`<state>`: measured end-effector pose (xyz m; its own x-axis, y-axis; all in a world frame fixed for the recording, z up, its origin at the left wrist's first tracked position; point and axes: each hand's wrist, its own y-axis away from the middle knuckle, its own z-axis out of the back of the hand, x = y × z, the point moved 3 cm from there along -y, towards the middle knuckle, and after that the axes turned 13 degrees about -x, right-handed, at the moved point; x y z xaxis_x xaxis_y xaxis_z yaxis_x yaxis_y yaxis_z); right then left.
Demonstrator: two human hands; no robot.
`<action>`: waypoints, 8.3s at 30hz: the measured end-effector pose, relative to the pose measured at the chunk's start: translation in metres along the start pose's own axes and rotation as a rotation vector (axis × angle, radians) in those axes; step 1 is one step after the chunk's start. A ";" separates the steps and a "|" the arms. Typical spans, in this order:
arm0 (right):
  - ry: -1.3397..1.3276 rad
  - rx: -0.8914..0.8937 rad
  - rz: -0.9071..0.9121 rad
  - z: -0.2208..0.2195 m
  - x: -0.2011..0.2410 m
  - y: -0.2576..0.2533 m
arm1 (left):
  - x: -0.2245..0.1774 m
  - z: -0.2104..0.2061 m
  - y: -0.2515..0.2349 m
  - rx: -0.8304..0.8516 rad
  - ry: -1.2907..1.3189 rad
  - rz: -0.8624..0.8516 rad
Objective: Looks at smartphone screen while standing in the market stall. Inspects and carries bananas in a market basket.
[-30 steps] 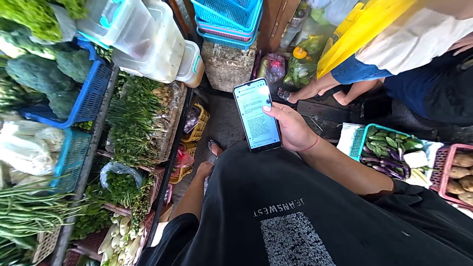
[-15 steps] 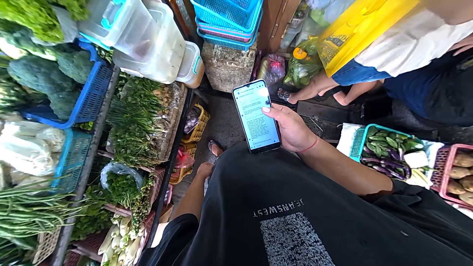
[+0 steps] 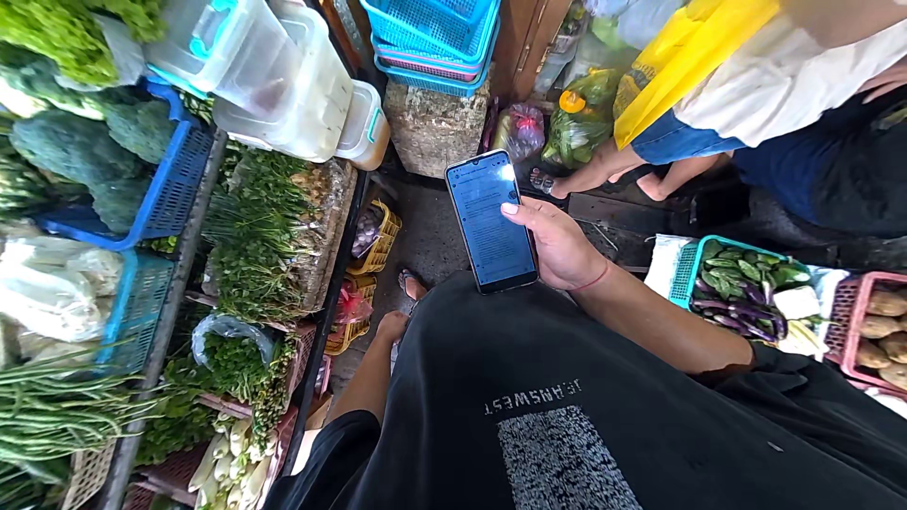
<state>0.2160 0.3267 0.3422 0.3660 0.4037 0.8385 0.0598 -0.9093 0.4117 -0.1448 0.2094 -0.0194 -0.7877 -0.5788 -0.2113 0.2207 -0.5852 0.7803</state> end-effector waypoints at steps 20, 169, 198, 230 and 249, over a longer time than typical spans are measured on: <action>0.003 -0.039 -0.024 -0.001 0.000 0.001 | -0.003 0.004 0.008 -0.002 0.031 0.016; -0.048 0.025 -0.018 -0.003 -0.001 0.002 | -0.006 0.008 0.013 -0.003 0.013 0.026; -0.048 0.014 -0.028 -0.004 -0.004 0.004 | -0.001 0.005 0.012 0.007 0.005 0.015; -0.062 0.030 -0.010 -0.003 -0.004 0.005 | 0.002 0.002 0.006 -0.004 0.020 0.028; -0.025 0.001 -0.015 -0.004 0.002 0.000 | -0.009 0.011 0.011 0.015 -0.008 0.001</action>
<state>0.2134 0.3277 0.3451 0.3877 0.4149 0.8231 0.0660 -0.9032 0.4242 -0.1416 0.2142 -0.0027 -0.7919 -0.5750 -0.2057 0.2132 -0.5758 0.7893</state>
